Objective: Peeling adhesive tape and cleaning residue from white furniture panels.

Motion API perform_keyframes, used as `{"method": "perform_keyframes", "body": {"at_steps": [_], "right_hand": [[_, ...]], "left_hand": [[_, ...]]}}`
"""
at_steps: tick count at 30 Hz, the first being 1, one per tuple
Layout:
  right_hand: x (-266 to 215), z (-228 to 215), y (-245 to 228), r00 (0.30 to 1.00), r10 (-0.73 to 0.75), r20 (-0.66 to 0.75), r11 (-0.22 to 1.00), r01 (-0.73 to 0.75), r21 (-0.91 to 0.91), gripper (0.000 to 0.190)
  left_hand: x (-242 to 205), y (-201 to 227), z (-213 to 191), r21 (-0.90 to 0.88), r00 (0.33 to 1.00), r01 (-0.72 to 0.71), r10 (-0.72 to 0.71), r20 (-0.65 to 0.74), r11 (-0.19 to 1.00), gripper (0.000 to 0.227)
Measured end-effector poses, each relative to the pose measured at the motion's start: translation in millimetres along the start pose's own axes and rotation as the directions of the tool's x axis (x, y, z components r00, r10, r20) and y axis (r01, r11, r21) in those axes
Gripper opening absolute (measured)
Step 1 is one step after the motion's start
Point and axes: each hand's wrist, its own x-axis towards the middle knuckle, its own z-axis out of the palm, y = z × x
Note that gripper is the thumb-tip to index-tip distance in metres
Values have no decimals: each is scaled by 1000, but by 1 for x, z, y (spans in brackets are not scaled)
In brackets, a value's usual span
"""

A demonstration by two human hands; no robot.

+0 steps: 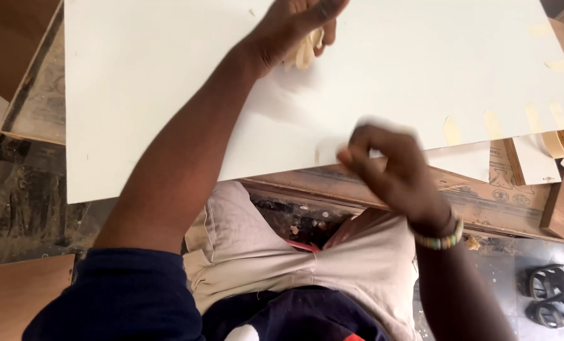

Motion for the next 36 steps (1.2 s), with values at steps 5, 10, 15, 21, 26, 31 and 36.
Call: {"method": "perform_keyframes", "body": {"at_steps": [5,10,15,21,26,31,36], "right_hand": [[72,-14,3,976,-137,-169,926,66,-372,30],[104,2,48,937,-182,-299,876,16,-482,29],[92,9,48,938,-186,-292,943,87,-320,68],[64,-17,33,989,30,-144,995,-15,99,88],[10,-67,38,981,166,-101,982,-155,106,69],[-32,-104,40,988,107,-110,849,-148,-507,60],[-57,-139,69,988,61,-144,616,-151,-773,71]], "left_hand": [[-8,13,-1,-52,992,82,-76,103,995,82],[-6,14,1,-7,998,-3,3,70,1000,67],[-10,22,-2,-125,1000,-1,1,1,992,45],[-5,-2,-6,-168,1000,1,4,30,986,22],[-8,7,-10,-333,998,-15,-5,-59,943,16],[-13,37,-10,-173,986,138,-152,-69,975,32],[-14,19,-11,-106,996,55,-62,-65,993,25]]}}
